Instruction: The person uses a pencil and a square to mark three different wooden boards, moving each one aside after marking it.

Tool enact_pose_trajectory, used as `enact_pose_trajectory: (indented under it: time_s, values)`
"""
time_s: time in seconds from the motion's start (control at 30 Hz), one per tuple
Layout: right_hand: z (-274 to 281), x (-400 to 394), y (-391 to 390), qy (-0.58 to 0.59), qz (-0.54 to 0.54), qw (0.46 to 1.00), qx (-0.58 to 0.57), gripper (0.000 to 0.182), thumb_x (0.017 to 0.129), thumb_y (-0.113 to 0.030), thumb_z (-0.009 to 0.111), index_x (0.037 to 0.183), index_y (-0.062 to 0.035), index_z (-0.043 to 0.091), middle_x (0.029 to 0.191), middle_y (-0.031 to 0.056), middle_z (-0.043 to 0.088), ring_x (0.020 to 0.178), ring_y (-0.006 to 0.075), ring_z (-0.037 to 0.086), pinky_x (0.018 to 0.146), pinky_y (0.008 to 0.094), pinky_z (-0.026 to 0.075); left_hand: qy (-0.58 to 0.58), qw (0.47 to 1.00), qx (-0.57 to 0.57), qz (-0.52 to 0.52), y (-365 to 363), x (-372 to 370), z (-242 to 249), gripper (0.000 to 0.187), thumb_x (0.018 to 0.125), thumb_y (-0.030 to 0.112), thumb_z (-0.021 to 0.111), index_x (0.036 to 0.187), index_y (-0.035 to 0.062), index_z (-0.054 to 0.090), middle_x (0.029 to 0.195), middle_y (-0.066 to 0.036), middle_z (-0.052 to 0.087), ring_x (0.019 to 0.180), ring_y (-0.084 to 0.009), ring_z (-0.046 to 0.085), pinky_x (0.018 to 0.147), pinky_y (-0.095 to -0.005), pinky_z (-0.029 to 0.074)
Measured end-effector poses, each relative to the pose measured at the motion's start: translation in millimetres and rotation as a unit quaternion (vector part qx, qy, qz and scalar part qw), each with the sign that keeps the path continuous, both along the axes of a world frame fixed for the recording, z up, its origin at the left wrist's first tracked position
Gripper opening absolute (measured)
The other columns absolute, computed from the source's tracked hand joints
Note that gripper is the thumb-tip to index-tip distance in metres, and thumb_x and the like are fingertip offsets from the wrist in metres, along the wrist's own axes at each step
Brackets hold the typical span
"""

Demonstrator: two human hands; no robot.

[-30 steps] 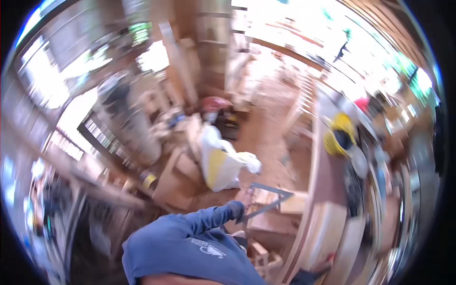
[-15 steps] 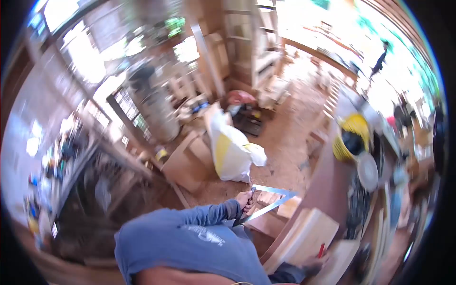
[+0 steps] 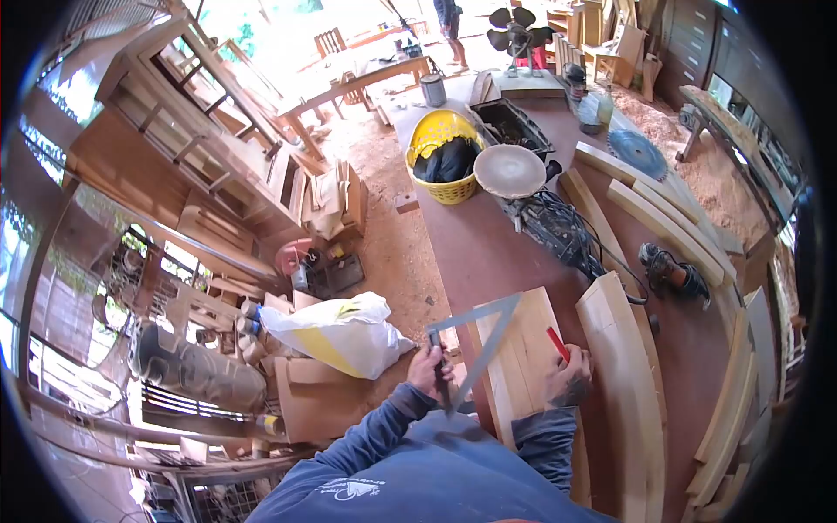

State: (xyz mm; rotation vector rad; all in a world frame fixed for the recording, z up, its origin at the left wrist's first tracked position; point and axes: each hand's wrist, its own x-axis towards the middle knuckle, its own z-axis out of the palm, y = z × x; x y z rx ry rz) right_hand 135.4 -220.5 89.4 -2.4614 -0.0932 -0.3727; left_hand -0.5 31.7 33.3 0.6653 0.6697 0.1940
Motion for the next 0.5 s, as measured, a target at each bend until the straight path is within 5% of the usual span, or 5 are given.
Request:
enact_pose_trajectory:
  time_s: [0.17, 0.27, 0.37, 0.5]
  values:
    - [-6, 2, -2, -0.021, 0.009, 1.0, -0.014, 0.015, 0.088, -0.02, 0.063, 0.094, -0.0071, 0.066, 0.095, 0.0151, 0.066, 0.09, 0.0384, 0.065, 0.078, 0.0486, 0.053, 0.042, 0.987, 0.129, -0.086, -18, 24, 6, 0.025, 0.107, 0.028, 0.052, 0.111, 0.0038, 0.056, 0.087, -0.006, 0.061, 0.081, -0.0176, 0.066, 0.068, -0.0365, 0.061]
    - [-3, 2, 1, -0.018, 0.003, 1.0, -0.005, 0.016, 0.089, -0.021, 0.064, 0.094, -0.0064, 0.066, 0.094, 0.0155, 0.065, 0.09, 0.0387, 0.065, 0.078, 0.0489, 0.053, 0.062, 0.913, 0.353, -0.196, -27, 27, 24, 0.033, 0.104, 0.032, 0.057, 0.108, -0.0012, 0.06, 0.091, -0.008, 0.065, 0.081, -0.0178, 0.068, 0.068, -0.0377, 0.062]
    - [3, 1, 2, 0.016, 0.002, 1.0, 0.026, 0.017, 0.09, -0.022, 0.065, 0.094, -0.0062, 0.065, 0.095, 0.0158, 0.066, 0.09, 0.0391, 0.065, 0.079, 0.0489, 0.053, 0.08, 0.902, 0.331, -0.266, -31, 27, 14, 0.039, 0.103, 0.034, 0.06, 0.106, -0.0046, 0.062, 0.093, -0.009, 0.066, 0.076, -0.018, 0.069, 0.062, -0.0368, 0.062]
    - [10, -2, 6, 0.014, -0.002, 1.0, 0.018, 0.018, 0.089, -0.023, 0.067, 0.095, -0.0063, 0.066, 0.096, 0.0152, 0.066, 0.092, 0.0384, 0.065, 0.079, 0.0485, 0.053, 0.057, 0.936, 0.27, -0.22, -44, 33, 29, 0.038, 0.102, 0.032, 0.061, 0.105, -0.0058, 0.062, 0.091, -0.011, 0.066, 0.072, -0.0198, 0.07, 0.06, -0.0351, 0.063]
